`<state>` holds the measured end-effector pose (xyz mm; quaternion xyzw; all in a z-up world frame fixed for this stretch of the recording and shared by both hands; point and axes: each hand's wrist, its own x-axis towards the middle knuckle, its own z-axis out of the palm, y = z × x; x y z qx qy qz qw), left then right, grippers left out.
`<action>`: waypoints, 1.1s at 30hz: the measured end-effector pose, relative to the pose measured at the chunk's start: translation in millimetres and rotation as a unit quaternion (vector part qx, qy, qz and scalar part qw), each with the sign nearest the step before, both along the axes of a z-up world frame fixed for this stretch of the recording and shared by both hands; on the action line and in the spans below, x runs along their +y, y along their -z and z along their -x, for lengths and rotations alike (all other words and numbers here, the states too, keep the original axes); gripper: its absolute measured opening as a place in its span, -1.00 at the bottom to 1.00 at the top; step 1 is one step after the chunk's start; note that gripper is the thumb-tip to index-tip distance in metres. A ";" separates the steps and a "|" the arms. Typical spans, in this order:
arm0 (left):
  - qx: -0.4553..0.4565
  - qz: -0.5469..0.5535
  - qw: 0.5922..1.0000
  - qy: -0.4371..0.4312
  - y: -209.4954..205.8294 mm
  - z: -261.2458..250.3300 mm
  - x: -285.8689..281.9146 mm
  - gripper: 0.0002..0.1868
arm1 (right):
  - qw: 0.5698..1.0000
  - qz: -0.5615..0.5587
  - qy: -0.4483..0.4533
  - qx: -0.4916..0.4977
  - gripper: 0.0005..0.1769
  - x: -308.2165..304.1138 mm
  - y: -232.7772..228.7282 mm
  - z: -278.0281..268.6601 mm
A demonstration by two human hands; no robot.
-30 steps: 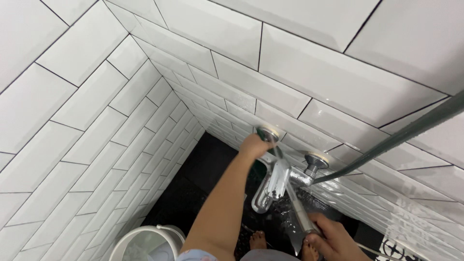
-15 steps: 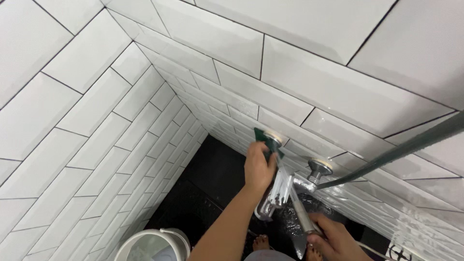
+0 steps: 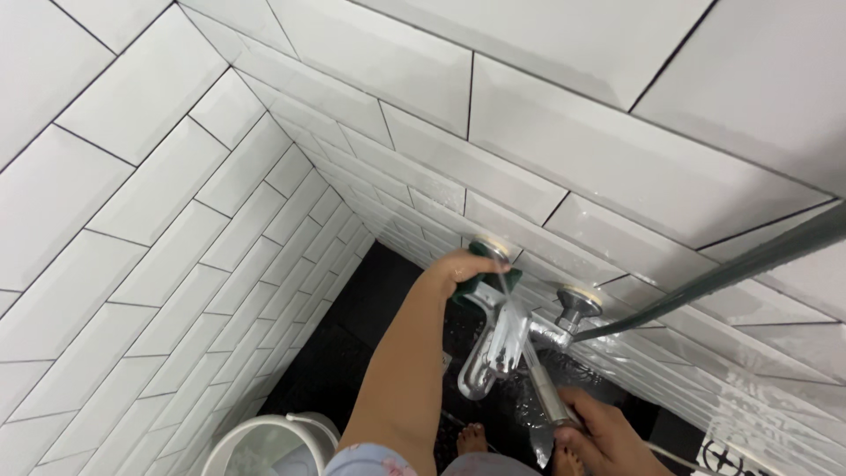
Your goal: The person washes the bathroom floor and a small plastic stool using a handheld sprayer and a green sponge, then rinses the soap off the wall fixtures and floor.
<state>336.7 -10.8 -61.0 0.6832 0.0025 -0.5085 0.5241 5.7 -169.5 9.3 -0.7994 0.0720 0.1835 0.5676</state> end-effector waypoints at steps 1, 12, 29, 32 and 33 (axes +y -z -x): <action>0.050 0.031 0.998 -0.007 3.3 1.2 2.6 -0.26 | 1.000 -0.002 -0.001 0.001 -0.43 0.8 0.2 1.5; -0.371 -0.021 0.901 -0.225 -37.7 133.9 24.4 -0.35 | 0.995 0.024 -0.067 -0.071 -0.47 12.9 -9.3 7.2; -0.656 -0.102 0.747 0.040 -79.8 256.2 91.9 -0.09 | 0.996 -0.008 -0.079 -0.038 -0.49 8.0 -4.5 28.7; -0.575 -0.128 0.807 0.038 -74.6 226.7 73.0 0.10 | 0.996 0.008 -0.083 -0.034 -0.45 6.6 -3.6 34.2; -0.567 -0.127 0.813 0.042 -72.6 217.3 69.5 0.11 | 0.995 0.023 -0.089 -0.030 -0.44 6.8 -3.8 37.0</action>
